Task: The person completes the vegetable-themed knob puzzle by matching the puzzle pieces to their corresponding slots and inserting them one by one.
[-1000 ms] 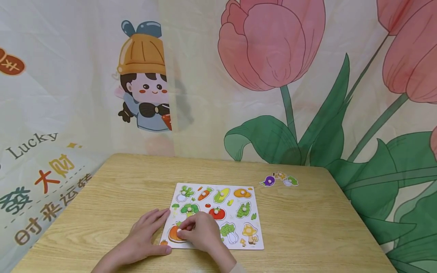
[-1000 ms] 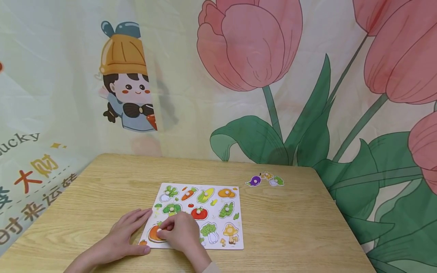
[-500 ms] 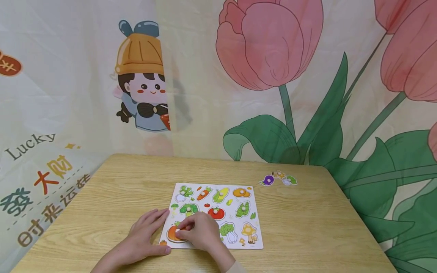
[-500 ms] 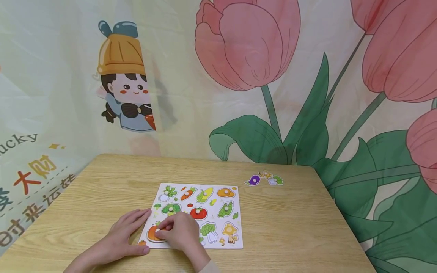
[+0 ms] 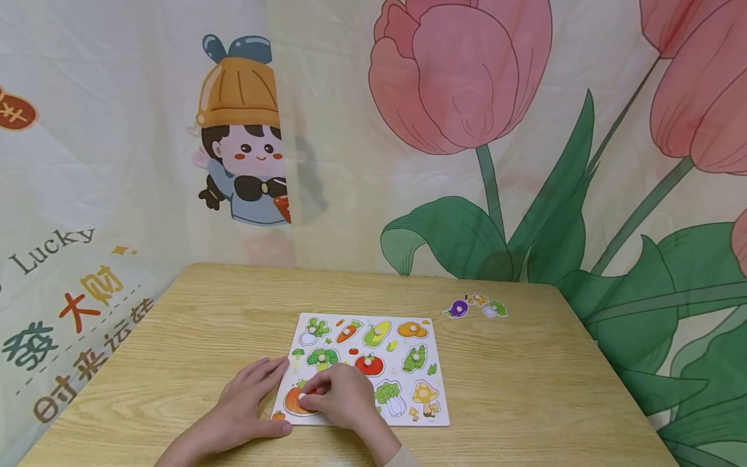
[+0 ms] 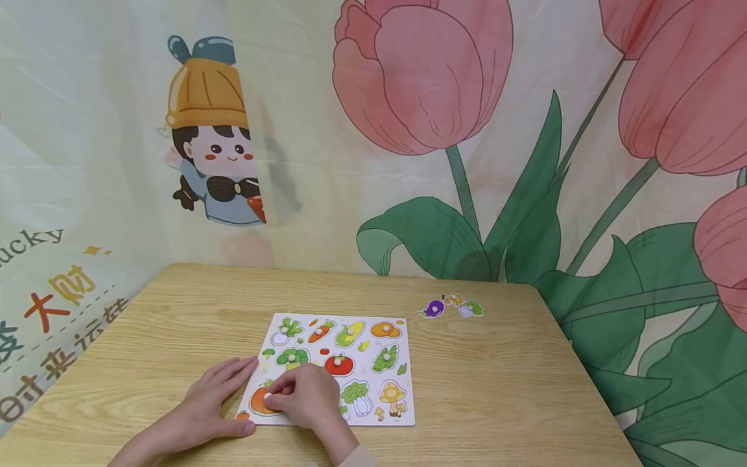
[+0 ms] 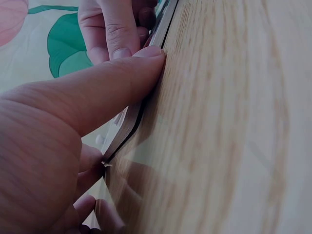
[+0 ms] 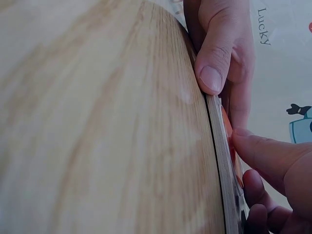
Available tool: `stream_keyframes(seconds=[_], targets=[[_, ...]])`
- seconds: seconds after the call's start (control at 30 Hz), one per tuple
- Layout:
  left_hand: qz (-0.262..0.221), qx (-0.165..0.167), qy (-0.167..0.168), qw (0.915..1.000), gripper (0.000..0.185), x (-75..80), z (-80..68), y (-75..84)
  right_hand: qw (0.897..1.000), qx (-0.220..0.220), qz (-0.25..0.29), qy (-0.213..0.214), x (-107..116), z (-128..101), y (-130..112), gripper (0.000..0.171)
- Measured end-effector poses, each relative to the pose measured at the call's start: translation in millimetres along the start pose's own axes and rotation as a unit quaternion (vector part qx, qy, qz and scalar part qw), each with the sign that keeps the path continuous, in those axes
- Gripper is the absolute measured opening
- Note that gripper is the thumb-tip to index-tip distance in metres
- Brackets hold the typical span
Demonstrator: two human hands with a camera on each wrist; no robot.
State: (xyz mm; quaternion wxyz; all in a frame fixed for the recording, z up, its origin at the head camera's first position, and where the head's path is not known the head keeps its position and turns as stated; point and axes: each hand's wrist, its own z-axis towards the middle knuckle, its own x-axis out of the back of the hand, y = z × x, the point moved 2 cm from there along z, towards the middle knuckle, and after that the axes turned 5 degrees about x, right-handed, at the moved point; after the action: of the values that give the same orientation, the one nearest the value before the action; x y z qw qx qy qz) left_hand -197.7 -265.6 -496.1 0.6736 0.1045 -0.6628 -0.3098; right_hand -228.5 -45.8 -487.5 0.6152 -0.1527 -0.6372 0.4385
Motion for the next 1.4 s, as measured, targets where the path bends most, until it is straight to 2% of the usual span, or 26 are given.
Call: stream_keyframes(seconds=[0.23,0.7,1.17,1.4], targets=[[-0.007,0.004,0.0,1.0,0.107,0.1,-1.0,0.2,1.0,0.006,-0.011,-0.013,0.1,-0.3,-1.8,0.01],[-0.016,0.007,-0.002,0.9998,0.107,0.3,-1.5,-0.6,1.0,0.005,-0.013,-0.011,0.6,0.0,-2.9,0.011],[-0.002,0.001,0.001,1.0,0.107,-0.6,-1.9,-0.7,1.0,0.005,-0.015,-0.01,0.5,-0.2,-2.9,0.013],[-0.003,0.001,0.0,1.0,0.108,-0.9,-1.7,-1.6,0.999,0.014,0.007,-0.037,3.6,1.0,0.0,0.014]])
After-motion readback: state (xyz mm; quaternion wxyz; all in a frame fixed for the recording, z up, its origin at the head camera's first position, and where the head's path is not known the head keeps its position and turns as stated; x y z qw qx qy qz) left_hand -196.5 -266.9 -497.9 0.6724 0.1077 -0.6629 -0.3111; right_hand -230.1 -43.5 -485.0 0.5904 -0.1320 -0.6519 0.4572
